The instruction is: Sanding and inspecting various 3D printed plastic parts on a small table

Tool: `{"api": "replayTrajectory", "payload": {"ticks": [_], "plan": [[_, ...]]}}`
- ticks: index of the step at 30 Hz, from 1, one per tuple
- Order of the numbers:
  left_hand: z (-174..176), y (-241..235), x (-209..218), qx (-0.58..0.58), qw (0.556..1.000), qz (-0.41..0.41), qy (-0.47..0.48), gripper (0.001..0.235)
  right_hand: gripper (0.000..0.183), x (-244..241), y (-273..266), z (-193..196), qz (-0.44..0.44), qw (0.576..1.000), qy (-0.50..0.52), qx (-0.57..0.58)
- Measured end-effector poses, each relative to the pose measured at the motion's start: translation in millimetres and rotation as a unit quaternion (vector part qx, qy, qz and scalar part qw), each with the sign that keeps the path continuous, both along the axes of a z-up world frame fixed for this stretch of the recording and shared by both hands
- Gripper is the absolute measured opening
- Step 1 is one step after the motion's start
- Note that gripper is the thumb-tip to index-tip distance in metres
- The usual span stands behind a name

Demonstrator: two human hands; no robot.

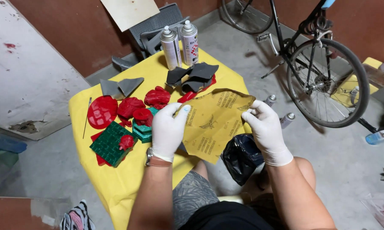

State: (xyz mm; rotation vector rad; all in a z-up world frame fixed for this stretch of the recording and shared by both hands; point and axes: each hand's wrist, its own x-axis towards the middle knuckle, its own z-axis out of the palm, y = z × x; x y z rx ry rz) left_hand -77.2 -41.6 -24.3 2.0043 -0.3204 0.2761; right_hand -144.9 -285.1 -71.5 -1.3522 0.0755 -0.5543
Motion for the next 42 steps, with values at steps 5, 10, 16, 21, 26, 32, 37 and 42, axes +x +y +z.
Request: {"api": "replayTrajectory", "payload": {"ticks": [5, 10, 16, 21, 26, 32, 37, 42], "plan": [[3.6, -1.5, -11.2, -0.007, 0.999, -0.02, 0.036, 0.017, 0.026, -7.2, -0.6, -21.5, 0.016, 0.999, -0.01, 0.037], [1.7, -8.4, -17.5, -0.001, 0.998, -0.033, 0.047, 0.016, 0.029, -10.4, -4.8, -33.5, 0.032, 0.995, -0.035, 0.088], [-10.1, -14.9, -12.0, -0.017, 0.996, -0.059, 0.066, 0.018, 0.033, -16.2, -11.0, -35.7, 0.062, 0.985, -0.049, 0.153], [-14.5, -20.9, -15.8, -0.006, 0.997, -0.077, 0.01, 0.014, 0.02, -16.7, -16.1, -43.0, -0.016, 0.991, -0.074, 0.113], [15.5, -32.3, -46.4, 0.002, 0.965, -0.129, -0.228, 0.012, 0.026, -100.7, -42.0, -18.7, -0.138, 0.933, -0.248, -0.221], [-22.3, -56.8, -47.0, -0.151, 0.974, -0.143, 0.085, 0.022, 0.013, -145.8, -18.5, 18.0, -0.044, 0.722, -0.328, -0.608], [-23.3, -68.3, -55.6, -0.471, 0.719, -0.324, 0.395, 0.049, 0.015, -148.6, -7.7, -28.4, -0.097, 0.682, -0.286, -0.666], [-49.2, -77.9, -62.9, -0.21, 0.897, -0.284, 0.266, 0.036, 0.018, -142.4, -1.1, -59.6, -0.092, 0.698, -0.269, -0.657]]}}
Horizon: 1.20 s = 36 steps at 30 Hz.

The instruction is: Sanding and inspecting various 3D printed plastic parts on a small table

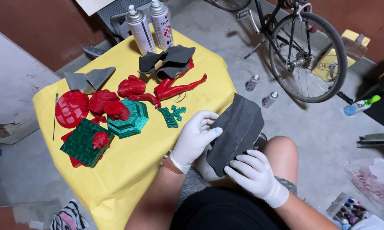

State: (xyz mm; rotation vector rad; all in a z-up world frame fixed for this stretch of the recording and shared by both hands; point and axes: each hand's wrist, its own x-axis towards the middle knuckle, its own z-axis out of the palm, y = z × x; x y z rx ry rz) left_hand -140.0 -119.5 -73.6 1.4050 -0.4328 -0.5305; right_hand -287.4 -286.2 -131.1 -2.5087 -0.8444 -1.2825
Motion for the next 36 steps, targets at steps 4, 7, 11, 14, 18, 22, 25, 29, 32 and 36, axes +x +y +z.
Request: {"api": "replayTrajectory", "payload": {"ticks": [4, 7, 11, 14, 18, 22, 25, 29, 32, 36], "plan": [[-2.4, 4.9, -0.4, 0.057, 0.995, 0.037, -0.071, 0.028, 0.018, 0.7, 3.0, -14.7, -0.007, 1.0, 0.011, 0.001], [-5.6, 15.4, 1.2, 0.036, 0.985, 0.085, -0.143, 0.024, 0.022, 6.7, 1.2, 14.4, -0.009, 0.999, 0.047, -0.019], [-14.6, 37.4, 8.2, 0.038, 0.979, 0.119, -0.164, 0.023, 0.031, 26.9, -28.6, 28.7, 0.051, 0.971, 0.074, 0.219], [-17.5, 49.0, 11.1, 0.016, 0.981, 0.104, -0.162, 0.023, 0.076, 60.2, -40.8, 31.3, 0.131, 0.883, 0.158, 0.421], [-3.8, 64.8, 12.8, 0.036, 0.97, 0.141, -0.193, 0.021, 0.038, 99.8, -70.0, -9.8, 0.166, 0.796, 0.364, 0.454], [3.7, 85.8, 4.4, 0.024, 0.939, 0.211, -0.269, 0.017, 0.022, 103.7, -26.3, 26.8, -0.006, 0.806, 0.334, 0.488], [2.5, 93.2, -3.3, 0.041, 0.91, 0.248, -0.331, 0.014, 0.024, 101.0, -4.4, 30.9, -0.1, 0.85, 0.275, 0.439], [11.3, 99.3, -2.6, 0.014, 0.933, 0.236, -0.273, 0.034, 0.028, 95.5, 11.6, 32.3, -0.02, 0.733, 0.28, 0.619], [11.5, 100.6, 5.8, 0.005, 0.963, 0.167, -0.212, 0.051, 0.032, 92.2, 18.2, 33.6, 0.026, 0.696, 0.264, 0.667], [5.8, 90.8, 11.4, 0.049, 0.968, 0.139, -0.202, 0.036, 0.039, 88.0, 19.1, 29.8, 0.084, 0.695, 0.25, 0.669]]}}
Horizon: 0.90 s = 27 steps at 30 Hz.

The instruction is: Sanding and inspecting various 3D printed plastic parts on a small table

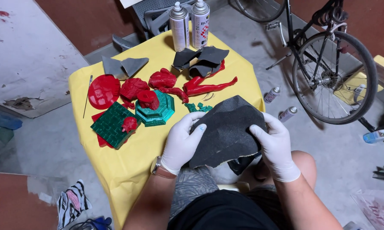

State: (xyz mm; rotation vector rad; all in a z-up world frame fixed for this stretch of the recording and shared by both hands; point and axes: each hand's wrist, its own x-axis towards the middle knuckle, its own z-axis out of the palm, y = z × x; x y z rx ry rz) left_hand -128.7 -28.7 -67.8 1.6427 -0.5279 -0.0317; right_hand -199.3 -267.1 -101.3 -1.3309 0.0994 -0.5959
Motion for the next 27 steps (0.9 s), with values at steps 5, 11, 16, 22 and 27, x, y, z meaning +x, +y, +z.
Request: {"api": "replayTrajectory", "payload": {"ticks": [5, 11, 16, 22, 27], "plan": [[4.7, -2.3, -4.3, -0.023, 0.998, 0.044, 0.023, 0.036, 0.056, -6.0, -2.1, -11.8, 0.029, 0.999, -0.01, 0.012], [-6.3, -0.8, -0.3, 0.031, 0.999, 0.036, 0.017, 0.041, 0.083, -5.0, -26.7, -57.2, 0.095, 0.994, -0.019, -0.055], [-15.0, -0.1, 4.7, 0.038, 0.999, 0.025, 0.022, 0.04, 0.078, -5.9, -30.6, -47.0, 0.106, 0.986, 0.012, -0.129], [-10.9, 2.2, 6.5, 0.108, 0.994, 0.007, 0.003, 0.041, 0.096, 31.6, -48.6, -17.9, 0.271, 0.962, -0.031, -0.003], [7.1, 6.6, -0.1, 0.178, 0.984, -0.002, -0.024, 0.045, 0.018, 44.4, -36.7, 19.9, 0.218, 0.929, 0.024, -0.297]]}}
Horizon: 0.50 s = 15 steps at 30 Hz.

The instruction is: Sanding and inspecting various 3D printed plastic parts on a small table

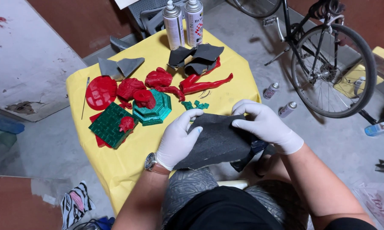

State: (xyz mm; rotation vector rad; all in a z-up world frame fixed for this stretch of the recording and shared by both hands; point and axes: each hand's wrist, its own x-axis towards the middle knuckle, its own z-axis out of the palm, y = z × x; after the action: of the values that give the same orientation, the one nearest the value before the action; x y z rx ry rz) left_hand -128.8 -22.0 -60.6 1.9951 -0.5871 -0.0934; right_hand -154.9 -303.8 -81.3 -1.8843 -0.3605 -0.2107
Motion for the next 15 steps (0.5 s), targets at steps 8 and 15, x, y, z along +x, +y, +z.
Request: {"api": "replayTrajectory", "payload": {"ticks": [8, 15], "plan": [[36.7, 2.5, 1.0, 0.163, 0.962, -0.025, -0.218, 0.054, 0.012, 1.7, 32.9, 27.4, -0.033, 0.993, -0.015, -0.114], [41.3, -7.8, 30.5, 0.175, 0.961, -0.055, -0.207, 0.012, 0.032, 9.4, 44.8, 68.1, 0.007, 0.983, -0.039, -0.178]]}}
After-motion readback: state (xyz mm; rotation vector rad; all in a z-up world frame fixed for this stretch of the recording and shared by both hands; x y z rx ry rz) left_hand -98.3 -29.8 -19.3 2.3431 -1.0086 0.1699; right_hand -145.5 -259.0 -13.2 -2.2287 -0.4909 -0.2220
